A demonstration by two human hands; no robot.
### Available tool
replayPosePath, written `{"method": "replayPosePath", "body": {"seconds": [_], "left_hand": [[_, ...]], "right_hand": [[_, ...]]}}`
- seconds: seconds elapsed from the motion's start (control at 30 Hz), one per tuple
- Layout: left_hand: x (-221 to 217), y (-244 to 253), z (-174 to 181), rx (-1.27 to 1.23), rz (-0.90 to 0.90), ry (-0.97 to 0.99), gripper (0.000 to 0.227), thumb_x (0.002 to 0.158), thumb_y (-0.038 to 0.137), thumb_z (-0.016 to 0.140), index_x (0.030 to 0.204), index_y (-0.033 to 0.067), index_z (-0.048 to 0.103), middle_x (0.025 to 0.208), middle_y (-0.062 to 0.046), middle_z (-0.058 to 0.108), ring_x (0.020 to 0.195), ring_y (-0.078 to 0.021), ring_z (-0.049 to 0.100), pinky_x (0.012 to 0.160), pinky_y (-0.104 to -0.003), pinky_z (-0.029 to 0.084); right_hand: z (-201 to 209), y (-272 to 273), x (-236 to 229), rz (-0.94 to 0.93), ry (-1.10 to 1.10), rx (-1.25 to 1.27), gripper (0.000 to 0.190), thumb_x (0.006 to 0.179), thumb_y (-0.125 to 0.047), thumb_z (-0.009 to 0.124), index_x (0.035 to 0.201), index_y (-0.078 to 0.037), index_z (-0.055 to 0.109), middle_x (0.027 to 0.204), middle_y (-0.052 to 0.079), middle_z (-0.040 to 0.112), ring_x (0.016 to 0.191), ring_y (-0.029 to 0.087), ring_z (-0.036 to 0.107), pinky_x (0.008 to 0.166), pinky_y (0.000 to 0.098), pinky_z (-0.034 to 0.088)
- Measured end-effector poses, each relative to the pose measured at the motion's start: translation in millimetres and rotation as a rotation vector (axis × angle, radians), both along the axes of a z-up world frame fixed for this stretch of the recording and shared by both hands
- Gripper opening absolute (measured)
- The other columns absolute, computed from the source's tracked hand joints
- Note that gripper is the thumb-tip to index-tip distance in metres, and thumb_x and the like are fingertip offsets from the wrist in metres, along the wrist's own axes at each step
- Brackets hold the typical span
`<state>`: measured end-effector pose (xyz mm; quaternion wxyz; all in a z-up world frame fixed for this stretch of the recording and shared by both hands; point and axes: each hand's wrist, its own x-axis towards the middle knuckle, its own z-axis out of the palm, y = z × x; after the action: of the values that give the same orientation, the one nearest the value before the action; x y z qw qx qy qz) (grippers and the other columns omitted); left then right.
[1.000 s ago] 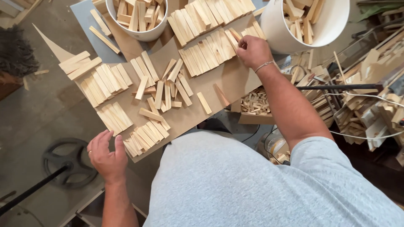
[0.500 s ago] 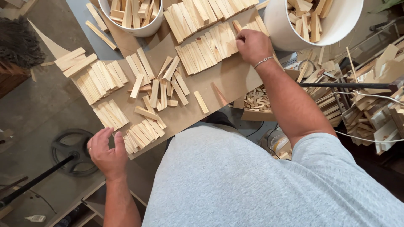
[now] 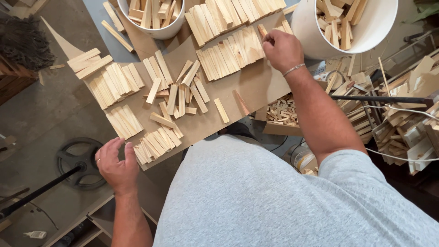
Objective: Sorting and organizing small wooden slats on a workbench
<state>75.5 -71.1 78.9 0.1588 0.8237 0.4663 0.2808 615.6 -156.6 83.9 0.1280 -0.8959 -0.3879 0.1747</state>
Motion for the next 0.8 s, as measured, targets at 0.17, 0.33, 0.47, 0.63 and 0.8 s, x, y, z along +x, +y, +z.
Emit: {"method": "replayPosePath", "body": {"seconds": [0.17,0.33,0.47,0.63,0.8], "left_hand": [[-5.4,-2.1,-19.7,-0.003,-0.013,-0.069,0.012,0.097,0.011,0.076,0.105,0.0018,0.075,0.106,-0.015,0.073,0.101,-0.0339,0.069,0.098,-0.046,0.048],[19.5,-7.9,-26.5,0.007,-0.081,-0.137,0.010,0.095,0.013,0.079,0.103,0.0068,0.075,0.102,-0.011,0.073,0.098,-0.0334,0.071,0.094,-0.044,0.049],[68.1,-17.6,-24.6,-0.023,-0.163,-0.217,0.012,0.088,0.015,0.082,0.099,0.0104,0.079,0.095,-0.007,0.076,0.092,-0.0306,0.071,0.088,-0.042,0.051],[146.5,-23.4,-16.4,-0.073,-0.327,-0.167,0.016,0.088,0.026,0.083,0.101,0.0169,0.080,0.091,-0.003,0.075,0.084,-0.0259,0.072,0.078,-0.038,0.056],[216.9,-13.0,-7.2,0.106,-0.372,0.165,0.032,0.086,0.048,0.079,0.106,0.0242,0.071,0.086,0.001,0.067,0.062,-0.0256,0.070,0.059,-0.038,0.058]], "right_hand": [[-4.3,-17.4,-41.2,-0.007,0.031,-0.024,0.019,0.099,-0.030,0.064,0.113,-0.022,0.075,0.096,0.002,0.076,0.087,0.021,0.070,0.073,0.0363,0.057],[-42.0,-35.8,-78.7,0.086,0.025,0.059,0.025,0.092,-0.035,0.067,0.113,-0.024,0.076,0.097,0.006,0.077,0.096,0.034,0.073,0.086,0.0505,0.058],[-45.7,-41.9,-95.2,0.112,0.049,0.086,0.025,0.092,-0.034,0.068,0.115,-0.025,0.074,0.098,0.004,0.074,0.097,0.031,0.073,0.085,0.0487,0.059],[-59.0,-54.7,-72.8,0.057,0.002,0.170,0.021,0.092,-0.035,0.070,0.111,-0.028,0.074,0.094,0.000,0.071,0.090,0.027,0.073,0.078,0.0448,0.060],[-32.4,-62.5,-46.8,0.032,-0.042,0.320,0.028,0.090,-0.028,0.077,0.116,-0.020,0.070,0.109,0.000,0.065,0.088,0.028,0.071,0.076,0.0474,0.060]]}}
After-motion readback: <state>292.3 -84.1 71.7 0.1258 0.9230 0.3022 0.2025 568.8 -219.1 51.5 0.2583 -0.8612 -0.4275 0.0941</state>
